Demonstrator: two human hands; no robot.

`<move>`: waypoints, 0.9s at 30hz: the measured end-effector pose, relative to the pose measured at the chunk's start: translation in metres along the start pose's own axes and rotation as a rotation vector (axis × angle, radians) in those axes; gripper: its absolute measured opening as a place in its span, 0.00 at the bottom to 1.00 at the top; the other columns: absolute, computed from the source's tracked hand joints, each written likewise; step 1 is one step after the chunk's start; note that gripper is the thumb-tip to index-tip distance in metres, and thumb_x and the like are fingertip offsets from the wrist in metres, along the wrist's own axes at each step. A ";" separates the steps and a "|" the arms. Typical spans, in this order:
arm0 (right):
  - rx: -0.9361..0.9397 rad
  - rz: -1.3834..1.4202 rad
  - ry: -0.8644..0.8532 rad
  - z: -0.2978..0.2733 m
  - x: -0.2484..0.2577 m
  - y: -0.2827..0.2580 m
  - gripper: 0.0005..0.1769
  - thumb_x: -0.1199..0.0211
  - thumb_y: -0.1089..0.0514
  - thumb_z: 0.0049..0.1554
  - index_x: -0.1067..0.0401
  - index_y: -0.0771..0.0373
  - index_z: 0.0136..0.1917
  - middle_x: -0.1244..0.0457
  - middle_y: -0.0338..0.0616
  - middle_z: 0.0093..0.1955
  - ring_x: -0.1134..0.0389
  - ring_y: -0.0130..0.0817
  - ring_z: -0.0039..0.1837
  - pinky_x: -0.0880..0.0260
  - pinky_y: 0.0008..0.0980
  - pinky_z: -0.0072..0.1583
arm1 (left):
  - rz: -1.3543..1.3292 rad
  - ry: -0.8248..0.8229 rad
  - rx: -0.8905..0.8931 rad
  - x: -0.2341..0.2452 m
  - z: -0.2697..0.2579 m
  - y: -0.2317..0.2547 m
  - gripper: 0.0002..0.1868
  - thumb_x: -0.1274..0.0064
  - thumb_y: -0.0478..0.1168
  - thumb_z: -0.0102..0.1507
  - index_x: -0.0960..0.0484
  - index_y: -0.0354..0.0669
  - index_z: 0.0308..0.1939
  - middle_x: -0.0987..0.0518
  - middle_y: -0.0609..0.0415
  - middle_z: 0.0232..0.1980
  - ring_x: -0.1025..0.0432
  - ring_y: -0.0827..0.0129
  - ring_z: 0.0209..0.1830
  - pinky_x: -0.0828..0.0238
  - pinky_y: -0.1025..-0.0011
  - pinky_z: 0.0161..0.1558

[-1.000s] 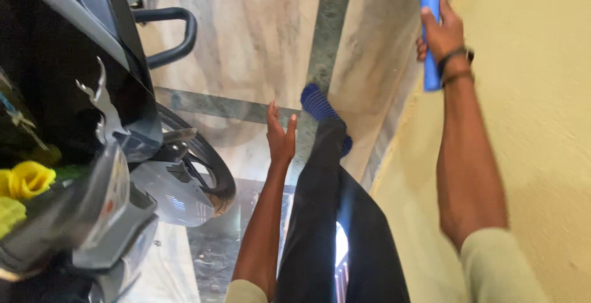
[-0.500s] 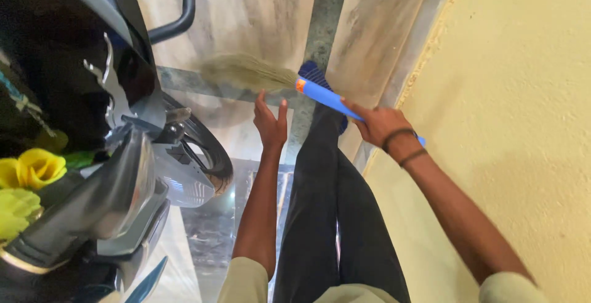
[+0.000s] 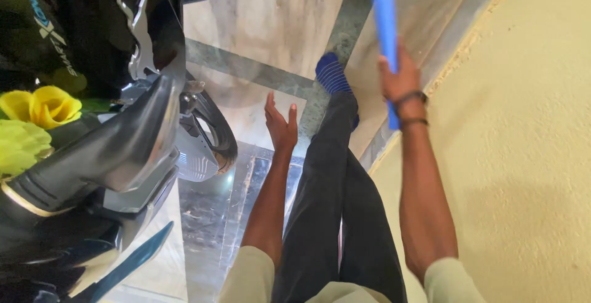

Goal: Sweeping the floor using a handheld broom.

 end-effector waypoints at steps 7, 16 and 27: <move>-0.228 -0.070 -0.458 0.072 -0.010 -0.122 0.37 0.37 0.54 0.59 0.43 0.52 0.79 0.32 0.65 0.51 0.32 0.69 0.52 0.31 0.61 0.53 | 0.126 -0.071 0.088 -0.021 0.016 0.027 0.42 0.47 0.52 0.68 0.48 0.40 0.78 0.39 0.35 0.76 0.40 0.38 0.73 0.45 0.45 0.69; -0.047 0.271 -0.357 0.022 0.056 -0.162 0.37 0.38 0.55 0.63 0.46 0.48 0.82 0.33 0.64 0.62 0.31 0.63 0.60 0.27 0.52 0.58 | 0.095 0.004 0.172 -0.050 0.095 0.043 0.40 0.51 0.50 0.70 0.52 0.40 0.80 0.41 0.33 0.78 0.44 0.38 0.77 0.45 0.47 0.72; -0.330 0.330 -0.231 0.084 -0.141 -0.110 0.38 0.42 0.50 0.64 0.52 0.41 0.83 0.31 0.62 0.54 0.28 0.62 0.49 0.28 0.54 0.51 | -0.113 0.153 -0.199 -0.044 0.125 0.102 0.38 0.54 0.46 0.74 0.52 0.33 0.81 0.45 0.35 0.82 0.48 0.45 0.84 0.55 0.52 0.81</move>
Point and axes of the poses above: each hand's wrist, its own z-axis towards the middle knuckle, its own x-axis out of the back of the hand, y = z × x, the point moved 3 cm from there along z, towards the middle knuckle
